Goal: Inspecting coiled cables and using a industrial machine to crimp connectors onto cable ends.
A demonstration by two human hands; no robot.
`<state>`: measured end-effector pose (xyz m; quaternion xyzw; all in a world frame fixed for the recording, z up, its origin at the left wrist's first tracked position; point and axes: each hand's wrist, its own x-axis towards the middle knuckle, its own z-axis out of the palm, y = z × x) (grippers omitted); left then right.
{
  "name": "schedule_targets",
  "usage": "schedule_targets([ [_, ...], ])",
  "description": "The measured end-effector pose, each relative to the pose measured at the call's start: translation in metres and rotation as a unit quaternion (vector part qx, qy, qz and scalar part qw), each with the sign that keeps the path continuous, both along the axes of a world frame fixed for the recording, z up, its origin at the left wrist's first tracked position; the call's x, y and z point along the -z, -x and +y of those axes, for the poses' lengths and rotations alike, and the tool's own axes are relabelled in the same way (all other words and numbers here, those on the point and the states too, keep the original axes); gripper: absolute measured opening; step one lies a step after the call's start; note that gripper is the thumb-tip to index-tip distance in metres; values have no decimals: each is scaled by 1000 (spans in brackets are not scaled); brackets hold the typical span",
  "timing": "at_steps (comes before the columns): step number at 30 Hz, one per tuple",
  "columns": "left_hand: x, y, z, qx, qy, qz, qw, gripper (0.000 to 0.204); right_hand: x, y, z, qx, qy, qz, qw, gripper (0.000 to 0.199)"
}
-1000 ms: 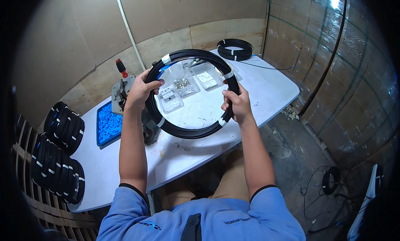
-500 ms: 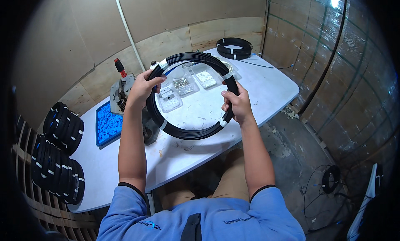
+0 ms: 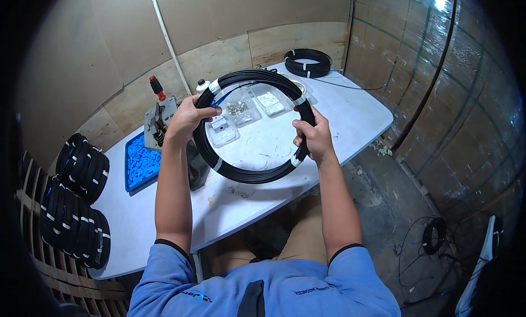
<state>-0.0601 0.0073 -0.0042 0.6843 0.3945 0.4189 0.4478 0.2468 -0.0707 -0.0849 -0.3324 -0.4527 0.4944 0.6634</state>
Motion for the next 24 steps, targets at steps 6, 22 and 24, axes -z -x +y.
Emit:
schedule_targets([
  [6, 6, -2, 0, 5, -6, -39, 999, 36, 3, -1, -1, 11, 3, -5, 1000, 31],
  [22, 20, -12, 5, -129, -159, 96, 974, 31, 0, 0, -4, 11, -3, -19, 1000, 32],
  [24, 18, -12, 4, -110, -160, 82, 978, 32, -1, -2, -4, 11, -3, -23, 1000, 32],
])
